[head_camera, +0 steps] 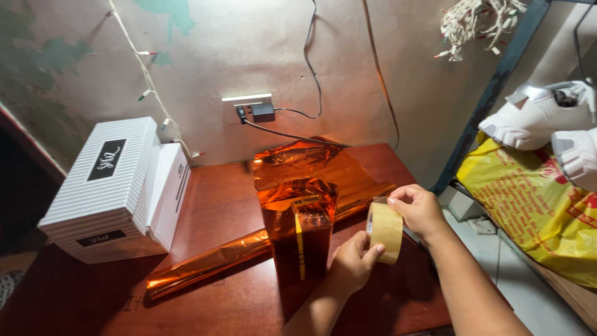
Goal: The person wraps a rectangular box with orange metallic wrapping paper on a wooden table. They fold the paper edges, secure them with clear adhesive tape, and use scissors to cut tape as needed. The process continues until the box is fully wrapped.
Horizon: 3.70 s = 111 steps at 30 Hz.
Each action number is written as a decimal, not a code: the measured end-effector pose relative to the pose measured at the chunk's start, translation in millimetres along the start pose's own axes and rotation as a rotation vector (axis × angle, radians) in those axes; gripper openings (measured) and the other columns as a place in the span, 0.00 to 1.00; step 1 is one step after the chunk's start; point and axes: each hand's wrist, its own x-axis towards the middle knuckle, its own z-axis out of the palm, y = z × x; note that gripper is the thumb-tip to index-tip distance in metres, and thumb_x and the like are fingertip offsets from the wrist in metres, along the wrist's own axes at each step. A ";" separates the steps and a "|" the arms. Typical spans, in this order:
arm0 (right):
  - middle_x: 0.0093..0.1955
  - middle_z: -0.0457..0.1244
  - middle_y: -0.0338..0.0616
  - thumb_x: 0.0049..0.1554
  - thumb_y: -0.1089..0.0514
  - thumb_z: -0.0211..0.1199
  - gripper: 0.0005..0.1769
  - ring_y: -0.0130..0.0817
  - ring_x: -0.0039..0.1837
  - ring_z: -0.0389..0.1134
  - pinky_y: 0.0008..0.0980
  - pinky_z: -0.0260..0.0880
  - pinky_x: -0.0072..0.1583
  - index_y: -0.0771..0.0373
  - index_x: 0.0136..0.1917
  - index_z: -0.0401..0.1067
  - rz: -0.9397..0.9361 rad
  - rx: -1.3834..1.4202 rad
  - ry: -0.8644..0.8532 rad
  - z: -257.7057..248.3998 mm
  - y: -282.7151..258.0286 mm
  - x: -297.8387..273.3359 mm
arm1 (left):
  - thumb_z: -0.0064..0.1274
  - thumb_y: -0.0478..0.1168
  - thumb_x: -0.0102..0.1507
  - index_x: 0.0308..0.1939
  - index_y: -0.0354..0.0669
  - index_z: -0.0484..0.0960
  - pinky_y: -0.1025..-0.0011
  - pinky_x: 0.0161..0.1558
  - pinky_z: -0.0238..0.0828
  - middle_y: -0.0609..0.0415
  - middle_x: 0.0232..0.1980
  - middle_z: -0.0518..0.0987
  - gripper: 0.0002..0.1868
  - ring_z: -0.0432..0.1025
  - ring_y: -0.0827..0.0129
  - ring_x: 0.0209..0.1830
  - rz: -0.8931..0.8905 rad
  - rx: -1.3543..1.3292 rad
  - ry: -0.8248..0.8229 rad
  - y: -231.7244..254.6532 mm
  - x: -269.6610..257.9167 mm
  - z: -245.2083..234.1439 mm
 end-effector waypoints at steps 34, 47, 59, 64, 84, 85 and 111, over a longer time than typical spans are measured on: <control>0.62 0.60 0.42 0.51 0.69 0.58 0.13 0.30 0.62 0.67 0.30 0.70 0.64 0.64 0.47 0.79 -0.304 -0.132 -0.168 -38.2 -80.6 -38.7 | 0.67 0.41 0.53 0.48 0.48 0.82 0.54 0.63 0.61 0.52 0.57 0.76 0.19 0.65 0.53 0.64 0.526 0.292 0.429 71.3 37.2 -0.7; 0.58 0.66 0.46 0.52 0.58 0.67 0.24 0.42 0.54 0.70 0.39 0.72 0.58 0.56 0.63 0.74 -0.131 -0.635 0.067 -57.6 -67.4 -56.7 | 0.64 0.47 0.57 0.31 0.47 0.86 0.47 0.60 0.60 0.52 0.47 0.78 0.09 0.68 0.52 0.57 0.497 0.598 0.312 101.9 52.4 -10.9; 0.51 0.69 0.45 0.49 0.51 0.74 0.17 0.44 0.57 0.71 0.42 0.71 0.59 0.56 0.48 0.74 0.399 -1.086 -0.229 -77.4 23.1 -83.4 | 0.69 0.50 0.50 0.30 0.53 0.87 0.49 0.57 0.62 0.55 0.46 0.78 0.11 0.70 0.53 0.55 0.288 0.628 0.118 116.8 71.3 -23.2; 0.47 0.72 0.43 0.49 0.50 0.74 0.15 0.42 0.53 0.74 0.42 0.74 0.56 0.58 0.45 0.74 0.493 -1.109 -0.349 -88.4 36.0 -81.2 | 0.64 0.46 0.57 0.32 0.55 0.88 0.51 0.51 0.68 0.54 0.46 0.81 0.04 0.74 0.52 0.51 0.299 0.632 0.158 111.6 80.1 -21.3; 0.52 0.64 0.43 0.35 0.32 0.82 0.39 0.37 0.57 0.65 0.35 0.69 0.58 0.58 0.50 0.76 0.247 -1.001 -0.445 -130.5 -105.5 -49.8 | 0.68 0.51 0.52 0.33 0.55 0.87 0.52 0.49 0.67 0.56 0.43 0.82 0.10 0.77 0.55 0.48 0.185 0.677 0.025 124.2 88.2 -26.7; 0.52 0.65 0.43 0.35 0.33 0.81 0.37 0.37 0.57 0.65 0.36 0.69 0.58 0.59 0.47 0.76 0.256 -1.013 -0.445 -123.3 -114.5 -48.4 | 0.67 0.49 0.53 0.33 0.55 0.87 0.52 0.49 0.67 0.56 0.43 0.82 0.09 0.77 0.56 0.48 0.188 0.675 0.027 124.1 87.8 -27.1; 0.27 0.65 0.45 0.48 0.47 0.76 0.14 0.35 0.33 0.64 0.37 0.63 0.40 0.60 0.38 0.83 0.265 -0.827 -0.370 -110.3 -125.5 -33.4 | 0.62 0.44 0.56 0.34 0.57 0.88 0.51 0.50 0.65 0.55 0.44 0.80 0.03 0.76 0.54 0.49 0.234 0.650 0.071 118.5 90.4 -26.6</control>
